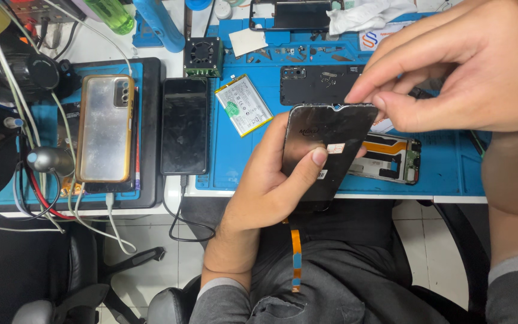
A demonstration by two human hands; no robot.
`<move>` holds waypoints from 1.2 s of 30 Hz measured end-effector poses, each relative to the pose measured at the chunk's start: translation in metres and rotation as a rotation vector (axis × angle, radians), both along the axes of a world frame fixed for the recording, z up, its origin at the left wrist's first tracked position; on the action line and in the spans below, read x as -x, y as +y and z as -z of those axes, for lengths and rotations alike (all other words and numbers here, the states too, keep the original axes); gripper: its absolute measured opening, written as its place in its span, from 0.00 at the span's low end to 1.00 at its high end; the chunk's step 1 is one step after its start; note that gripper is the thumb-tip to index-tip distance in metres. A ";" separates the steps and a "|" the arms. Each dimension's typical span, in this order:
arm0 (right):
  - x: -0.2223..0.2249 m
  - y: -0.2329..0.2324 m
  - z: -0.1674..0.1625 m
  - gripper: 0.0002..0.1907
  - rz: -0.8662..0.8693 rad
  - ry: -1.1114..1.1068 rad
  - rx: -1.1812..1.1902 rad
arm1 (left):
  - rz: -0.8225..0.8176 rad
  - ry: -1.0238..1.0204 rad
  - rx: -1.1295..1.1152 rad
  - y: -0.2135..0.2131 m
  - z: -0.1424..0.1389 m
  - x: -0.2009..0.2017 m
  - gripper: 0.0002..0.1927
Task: The person holds a replacement display assembly with its flex cable, powers on the phone to test it showing the vivo boot logo, then peels the protective film from the new screen and presses and aligns the display assembly along its edges by hand at the workbench.
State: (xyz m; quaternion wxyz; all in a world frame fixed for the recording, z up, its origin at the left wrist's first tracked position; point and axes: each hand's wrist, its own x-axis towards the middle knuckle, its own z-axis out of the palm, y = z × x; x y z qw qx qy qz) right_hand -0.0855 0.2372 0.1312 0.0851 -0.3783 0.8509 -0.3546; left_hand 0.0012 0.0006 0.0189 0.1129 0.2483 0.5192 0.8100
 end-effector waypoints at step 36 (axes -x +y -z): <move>-0.023 -0.021 0.005 0.15 0.210 -0.194 0.444 | -0.041 -0.027 -0.352 0.032 0.017 -0.007 0.17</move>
